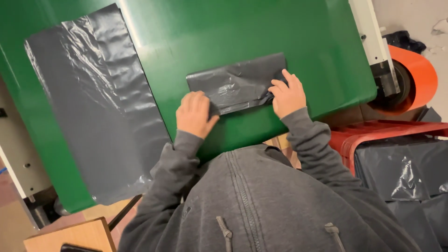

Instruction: Folding plastic bags and placing them into a crate at a factory.

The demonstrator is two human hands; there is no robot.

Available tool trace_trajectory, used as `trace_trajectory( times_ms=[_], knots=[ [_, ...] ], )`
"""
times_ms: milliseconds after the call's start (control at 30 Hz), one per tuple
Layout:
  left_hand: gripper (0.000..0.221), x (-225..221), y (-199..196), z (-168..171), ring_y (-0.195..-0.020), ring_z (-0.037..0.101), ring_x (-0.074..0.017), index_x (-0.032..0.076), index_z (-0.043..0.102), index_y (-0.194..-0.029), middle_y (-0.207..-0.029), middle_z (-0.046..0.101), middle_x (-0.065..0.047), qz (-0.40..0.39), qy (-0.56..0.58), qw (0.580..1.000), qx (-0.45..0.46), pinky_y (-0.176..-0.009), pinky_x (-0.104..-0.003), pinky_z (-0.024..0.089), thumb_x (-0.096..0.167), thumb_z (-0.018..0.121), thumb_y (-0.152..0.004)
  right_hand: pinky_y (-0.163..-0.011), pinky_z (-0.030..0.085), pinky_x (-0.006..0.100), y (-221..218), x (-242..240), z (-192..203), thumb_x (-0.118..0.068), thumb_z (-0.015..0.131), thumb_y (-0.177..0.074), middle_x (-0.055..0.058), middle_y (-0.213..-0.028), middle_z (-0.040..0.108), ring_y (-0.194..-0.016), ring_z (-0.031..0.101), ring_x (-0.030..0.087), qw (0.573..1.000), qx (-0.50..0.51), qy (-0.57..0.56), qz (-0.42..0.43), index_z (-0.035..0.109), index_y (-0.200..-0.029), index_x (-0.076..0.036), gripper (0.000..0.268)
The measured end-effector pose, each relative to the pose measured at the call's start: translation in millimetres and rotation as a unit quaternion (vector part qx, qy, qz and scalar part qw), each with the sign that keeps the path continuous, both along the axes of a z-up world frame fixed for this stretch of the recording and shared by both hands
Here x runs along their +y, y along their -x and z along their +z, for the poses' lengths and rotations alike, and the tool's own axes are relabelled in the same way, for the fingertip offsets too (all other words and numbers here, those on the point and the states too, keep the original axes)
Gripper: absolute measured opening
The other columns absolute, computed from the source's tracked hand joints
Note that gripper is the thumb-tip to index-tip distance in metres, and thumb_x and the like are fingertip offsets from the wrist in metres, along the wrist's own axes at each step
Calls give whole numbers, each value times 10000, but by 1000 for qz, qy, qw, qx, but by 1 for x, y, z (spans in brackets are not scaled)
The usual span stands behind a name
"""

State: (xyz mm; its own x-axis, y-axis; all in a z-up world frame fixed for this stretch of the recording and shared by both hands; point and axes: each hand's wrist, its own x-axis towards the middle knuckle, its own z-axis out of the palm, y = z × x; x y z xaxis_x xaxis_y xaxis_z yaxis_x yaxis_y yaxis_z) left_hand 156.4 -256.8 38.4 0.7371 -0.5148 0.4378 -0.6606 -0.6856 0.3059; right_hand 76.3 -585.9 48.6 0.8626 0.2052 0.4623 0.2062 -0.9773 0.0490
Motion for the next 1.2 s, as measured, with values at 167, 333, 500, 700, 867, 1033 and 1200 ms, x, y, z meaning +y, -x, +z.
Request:
trace_trajectory(
  times_ms=[167, 333, 500, 700, 867, 1033, 1200],
  knots=[
    [150, -21, -15, -53, -695, 449, -227, 194, 552, -768, -748, 411, -7, -113, -96, 955, -256, -553, -378, 335, 195, 572, -917, -1192, 313, 606, -17, 82, -4, -202, 667, -721, 302, -1449, 539, -1427, 440, 501, 978, 42, -48, 200, 591, -1339, 64, 676],
    [432, -59, -23, 15, -818, 741, -328, 164, 721, -924, -837, 756, -52, -287, -209, 910, 216, -681, -501, 574, 524, 487, -868, -1233, 304, 561, 18, 87, -49, -117, 630, -885, 215, -1310, 649, -1345, 545, 421, 962, 99, -111, 230, 674, -1189, 80, 365],
    [824, -113, -84, -34, -901, 784, -177, 198, 831, -814, -788, 792, -28, -207, -83, 730, 646, -854, -314, 601, 757, 231, -894, -1216, 374, 440, 64, 52, -79, 89, 454, -770, 96, -1296, 735, -1288, 638, 279, 824, 203, -506, 153, 758, -1206, -68, 555],
    [557, -108, -94, -15, -1185, 640, -380, 184, 772, -1084, -1113, 760, -90, -146, 32, 840, 522, -1033, -507, 505, 676, 538, -966, -800, 669, 354, 54, 27, -75, -191, 605, -1053, 44, -989, 753, -861, 767, 181, 430, 96, -873, -208, 572, -1160, -146, 120],
    [459, -123, -71, -15, -956, 711, -423, 107, 589, -970, -900, 733, -169, -98, -82, 928, 349, -850, -568, 552, 528, 423, -1046, -514, 627, 304, 70, -20, -77, -61, 744, -973, 42, -783, 562, -647, 711, 209, 756, 30, -609, -237, 494, -1119, -88, 290],
    [416, -145, -68, -56, -943, 727, -405, 187, 539, -1036, -978, 740, -128, -47, -93, 919, 380, -846, -559, 576, 581, 413, -996, -985, 368, 437, -8, 30, -18, -389, 594, -971, 23, -1175, 589, -1140, 537, 275, 960, 29, -277, -10, 613, -1164, -177, 288],
    [337, -116, -53, -51, -945, 738, -374, 237, 488, -1135, -984, 739, -112, 32, 46, 919, 391, -848, -563, 575, 524, 470, -959, -1171, 43, 678, -53, 34, -50, -730, 399, -988, 129, -1670, 373, -1548, 165, 449, 979, 158, -81, 100, 385, -1623, -148, 862]
  ],
)
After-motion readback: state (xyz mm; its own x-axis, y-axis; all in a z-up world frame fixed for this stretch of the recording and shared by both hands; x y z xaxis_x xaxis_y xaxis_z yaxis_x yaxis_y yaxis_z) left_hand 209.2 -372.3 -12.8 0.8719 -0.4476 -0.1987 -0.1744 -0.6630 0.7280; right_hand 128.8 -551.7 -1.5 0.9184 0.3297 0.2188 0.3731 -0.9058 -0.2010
